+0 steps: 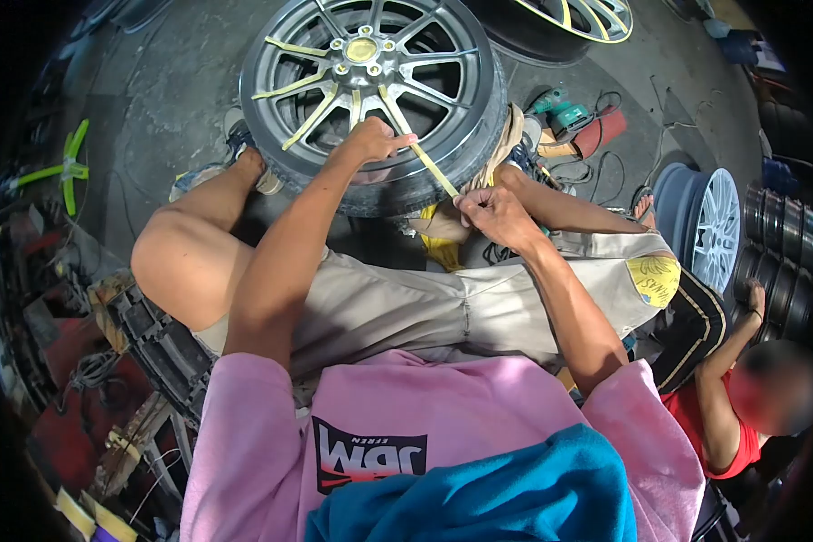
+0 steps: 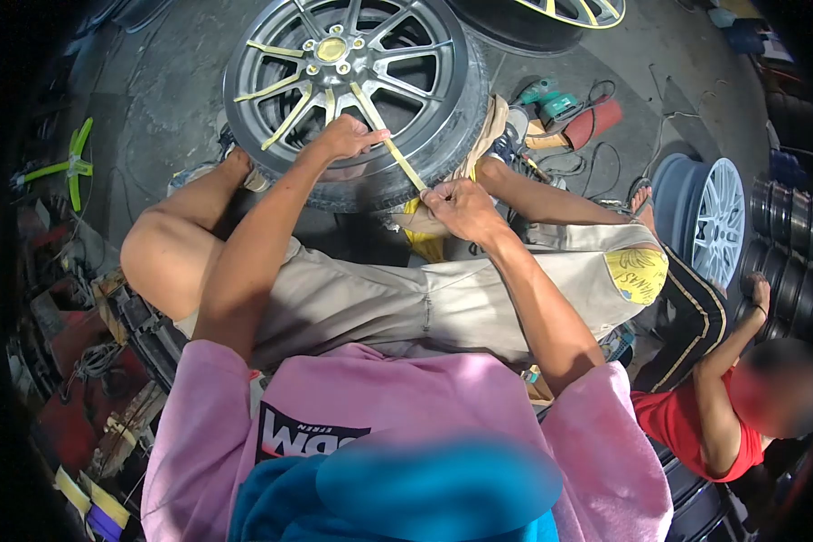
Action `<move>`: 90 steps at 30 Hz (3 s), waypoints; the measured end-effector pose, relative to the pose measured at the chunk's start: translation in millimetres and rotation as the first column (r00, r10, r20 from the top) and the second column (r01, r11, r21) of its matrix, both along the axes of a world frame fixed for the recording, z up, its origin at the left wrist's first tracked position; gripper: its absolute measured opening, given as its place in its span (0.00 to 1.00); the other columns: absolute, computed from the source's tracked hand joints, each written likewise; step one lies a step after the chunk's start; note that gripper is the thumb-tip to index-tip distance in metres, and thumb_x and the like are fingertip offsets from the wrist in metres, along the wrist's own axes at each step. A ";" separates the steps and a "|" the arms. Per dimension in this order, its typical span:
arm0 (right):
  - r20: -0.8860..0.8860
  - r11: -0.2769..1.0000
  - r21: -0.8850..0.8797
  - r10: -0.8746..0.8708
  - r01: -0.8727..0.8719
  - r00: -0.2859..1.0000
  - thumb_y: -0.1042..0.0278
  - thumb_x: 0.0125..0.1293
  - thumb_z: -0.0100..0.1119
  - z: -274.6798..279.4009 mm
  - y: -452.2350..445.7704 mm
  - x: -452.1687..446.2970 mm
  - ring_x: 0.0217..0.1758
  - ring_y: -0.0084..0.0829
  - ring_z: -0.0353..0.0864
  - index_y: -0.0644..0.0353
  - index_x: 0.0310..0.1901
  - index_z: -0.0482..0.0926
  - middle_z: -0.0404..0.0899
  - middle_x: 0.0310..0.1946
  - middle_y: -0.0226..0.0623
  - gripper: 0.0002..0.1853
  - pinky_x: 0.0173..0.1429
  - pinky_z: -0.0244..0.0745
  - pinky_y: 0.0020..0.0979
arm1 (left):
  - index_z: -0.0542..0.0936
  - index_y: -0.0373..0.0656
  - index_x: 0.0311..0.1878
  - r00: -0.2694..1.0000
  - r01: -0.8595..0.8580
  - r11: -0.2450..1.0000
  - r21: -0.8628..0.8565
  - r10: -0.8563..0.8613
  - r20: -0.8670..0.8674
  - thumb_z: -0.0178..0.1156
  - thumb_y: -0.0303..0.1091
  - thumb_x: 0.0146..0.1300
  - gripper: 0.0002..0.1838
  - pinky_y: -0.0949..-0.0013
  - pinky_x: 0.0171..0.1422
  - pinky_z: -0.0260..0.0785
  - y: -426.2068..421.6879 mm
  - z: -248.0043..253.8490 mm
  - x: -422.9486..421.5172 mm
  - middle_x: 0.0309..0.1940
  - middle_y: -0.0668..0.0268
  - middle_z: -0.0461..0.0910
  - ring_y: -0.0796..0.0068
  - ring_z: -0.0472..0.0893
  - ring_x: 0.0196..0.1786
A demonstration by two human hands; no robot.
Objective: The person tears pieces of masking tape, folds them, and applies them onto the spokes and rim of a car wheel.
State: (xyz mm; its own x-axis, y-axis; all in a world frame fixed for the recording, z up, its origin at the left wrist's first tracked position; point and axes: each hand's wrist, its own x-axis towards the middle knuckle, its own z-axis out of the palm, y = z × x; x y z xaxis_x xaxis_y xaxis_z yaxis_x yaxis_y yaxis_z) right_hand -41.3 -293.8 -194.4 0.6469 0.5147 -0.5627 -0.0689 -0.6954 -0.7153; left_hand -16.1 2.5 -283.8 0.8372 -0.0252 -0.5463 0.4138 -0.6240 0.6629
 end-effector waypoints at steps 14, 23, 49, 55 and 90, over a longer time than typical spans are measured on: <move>0.054 0.997 -0.067 0.053 -0.049 0.997 0.50 0.70 0.60 5.6 2.2 -5.7 0.38 0.49 0.87 0.60 0.37 0.89 0.86 0.29 0.51 0.20 0.50 0.79 0.44 | 0.74 0.40 0.22 0.995 0.066 0.996 -0.060 -0.070 -0.065 0.73 0.62 0.61 0.33 0.63 0.25 0.68 -14.0 29.1 -9.5 0.15 0.66 0.75 0.76 0.73 0.21; -0.015 0.982 -0.130 0.139 -0.140 0.990 0.49 0.68 0.60 0.7 1.5 0.7 0.42 0.48 0.88 0.57 0.38 0.90 0.88 0.33 0.49 0.19 0.53 0.79 0.42 | 0.71 0.43 0.20 0.999 -0.020 0.983 -0.180 0.012 -0.041 0.78 0.55 0.58 0.31 0.70 0.17 0.63 -20.7 52.9 -14.0 0.15 0.65 0.75 0.79 0.70 0.14; 0.518 0.972 -0.233 0.108 0.019 0.849 0.46 0.66 0.62 29.8 -18.8 119.6 0.44 0.58 0.88 0.63 0.37 0.89 0.86 0.35 0.60 0.23 0.52 0.81 0.50 | 0.84 0.39 0.28 0.822 0.464 0.769 0.440 -0.559 0.111 0.70 0.68 0.57 0.34 0.59 0.35 0.74 27.6 130.3 32.7 0.20 0.60 0.80 0.63 0.79 0.24; 0.520 0.981 -0.132 -0.053 0.142 0.853 0.46 0.65 0.61 35.3 1.7 198.6 0.40 0.52 0.88 0.65 0.39 0.87 0.85 0.32 0.56 0.24 0.49 0.79 0.45 | 0.80 0.37 0.29 0.978 -0.038 0.943 0.331 -0.033 0.208 0.65 0.66 0.66 0.34 0.68 0.27 0.74 199.2 164.1 20.3 0.20 0.63 0.80 0.74 0.82 0.23; -0.421 0.625 0.189 -0.645 0.758 0.637 0.48 0.79 0.51 8.9 40.7 108.1 0.29 0.32 0.81 0.64 0.50 0.79 0.83 0.34 0.36 0.23 0.42 0.78 0.39 | 0.74 0.43 0.71 0.856 -0.463 0.831 0.307 0.329 0.399 0.56 0.69 0.68 0.42 0.50 0.75 0.65 228.6 79.4 116.9 0.62 0.43 0.80 0.42 0.73 0.72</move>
State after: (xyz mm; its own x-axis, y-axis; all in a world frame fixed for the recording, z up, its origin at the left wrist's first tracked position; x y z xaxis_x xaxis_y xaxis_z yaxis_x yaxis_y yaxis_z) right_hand 66.8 -253.1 -185.5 0.7228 0.1517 -0.6742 -0.6716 -0.0751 -0.7371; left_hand 100.8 231.1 -204.4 0.8541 0.4992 -0.1460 0.4904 -0.6793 0.5459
